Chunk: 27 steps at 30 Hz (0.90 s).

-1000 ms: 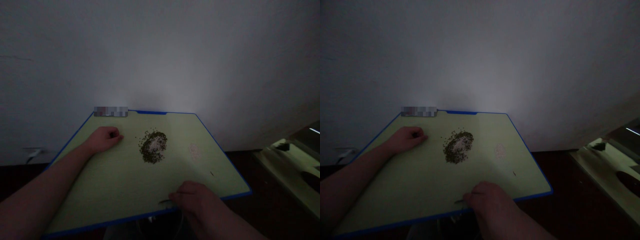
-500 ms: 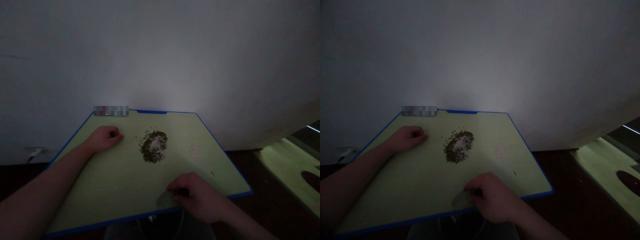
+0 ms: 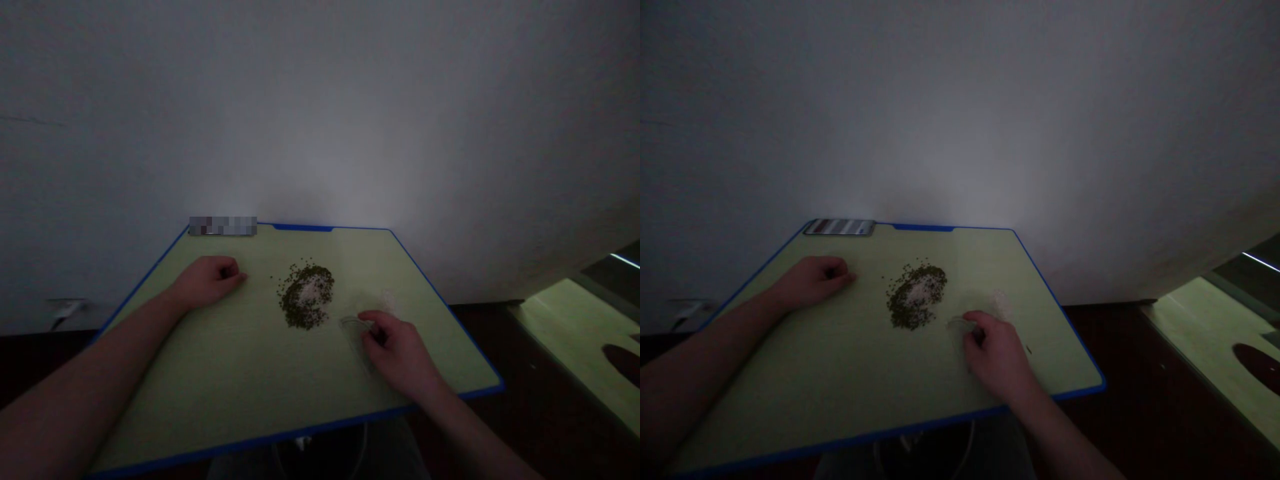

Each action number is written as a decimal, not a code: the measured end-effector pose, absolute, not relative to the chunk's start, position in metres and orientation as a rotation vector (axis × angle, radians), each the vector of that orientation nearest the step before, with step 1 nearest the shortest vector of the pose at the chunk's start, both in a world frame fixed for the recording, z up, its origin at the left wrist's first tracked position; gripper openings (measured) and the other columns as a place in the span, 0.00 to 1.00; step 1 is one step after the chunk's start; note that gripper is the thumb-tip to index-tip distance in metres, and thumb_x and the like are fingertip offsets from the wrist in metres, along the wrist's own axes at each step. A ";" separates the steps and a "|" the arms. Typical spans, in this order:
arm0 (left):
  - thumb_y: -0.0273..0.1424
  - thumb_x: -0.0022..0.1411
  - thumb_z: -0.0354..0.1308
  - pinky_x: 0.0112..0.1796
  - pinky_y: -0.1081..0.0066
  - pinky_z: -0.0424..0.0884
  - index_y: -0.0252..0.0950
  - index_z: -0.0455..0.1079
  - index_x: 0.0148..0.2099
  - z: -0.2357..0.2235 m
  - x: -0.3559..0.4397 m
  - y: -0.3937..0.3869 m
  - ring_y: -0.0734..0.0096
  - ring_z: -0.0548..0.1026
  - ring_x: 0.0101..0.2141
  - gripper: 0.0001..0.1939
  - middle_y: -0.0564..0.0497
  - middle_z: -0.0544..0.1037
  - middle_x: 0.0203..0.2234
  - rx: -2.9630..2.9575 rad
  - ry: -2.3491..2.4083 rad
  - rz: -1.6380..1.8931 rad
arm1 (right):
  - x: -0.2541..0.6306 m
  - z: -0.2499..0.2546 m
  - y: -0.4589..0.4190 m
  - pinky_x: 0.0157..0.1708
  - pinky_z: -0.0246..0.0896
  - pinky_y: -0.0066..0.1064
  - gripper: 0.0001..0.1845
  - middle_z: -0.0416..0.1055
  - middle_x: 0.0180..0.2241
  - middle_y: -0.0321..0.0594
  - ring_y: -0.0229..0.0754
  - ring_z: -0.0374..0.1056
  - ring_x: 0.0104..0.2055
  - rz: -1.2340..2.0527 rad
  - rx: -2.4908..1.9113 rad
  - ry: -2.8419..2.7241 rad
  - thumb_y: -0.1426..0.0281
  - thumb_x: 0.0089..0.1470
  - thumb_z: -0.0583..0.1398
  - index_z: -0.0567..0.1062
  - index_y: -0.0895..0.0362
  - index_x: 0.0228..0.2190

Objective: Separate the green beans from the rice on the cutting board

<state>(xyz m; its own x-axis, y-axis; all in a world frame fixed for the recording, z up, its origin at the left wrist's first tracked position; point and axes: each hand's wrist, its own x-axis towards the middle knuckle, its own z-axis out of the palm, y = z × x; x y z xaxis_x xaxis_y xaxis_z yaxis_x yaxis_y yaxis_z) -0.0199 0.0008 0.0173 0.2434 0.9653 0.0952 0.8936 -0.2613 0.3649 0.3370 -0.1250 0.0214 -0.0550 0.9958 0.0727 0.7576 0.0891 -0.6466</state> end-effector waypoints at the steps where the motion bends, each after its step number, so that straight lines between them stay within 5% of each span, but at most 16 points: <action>1: 0.44 0.56 0.50 0.25 0.71 0.57 0.36 0.62 0.24 0.017 -0.020 0.001 0.72 0.65 0.22 0.17 0.54 0.67 0.18 2.276 1.747 0.445 | 0.345 0.021 -0.123 0.22 0.55 0.28 0.17 0.67 0.20 0.32 0.37 0.63 0.20 0.604 -1.740 -1.836 0.71 0.51 0.55 0.75 0.57 0.43; 27: 0.45 0.56 0.50 0.26 0.71 0.57 0.36 0.63 0.24 0.018 -0.019 0.001 0.71 0.66 0.23 0.18 0.53 0.68 0.18 2.288 1.728 0.457 | 0.368 0.022 -0.114 0.23 0.58 0.29 0.15 0.71 0.22 0.36 0.39 0.65 0.23 0.745 -1.666 -1.819 0.66 0.53 0.55 0.77 0.59 0.39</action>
<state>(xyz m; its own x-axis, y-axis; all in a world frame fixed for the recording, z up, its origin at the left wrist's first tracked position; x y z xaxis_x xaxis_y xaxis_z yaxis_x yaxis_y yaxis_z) -0.0193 0.0011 0.0177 0.2523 0.9620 0.1043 0.8877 -0.2730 0.3708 0.3678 -0.1140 0.0219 -0.0739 0.9967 0.0330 0.6872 0.0749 -0.7226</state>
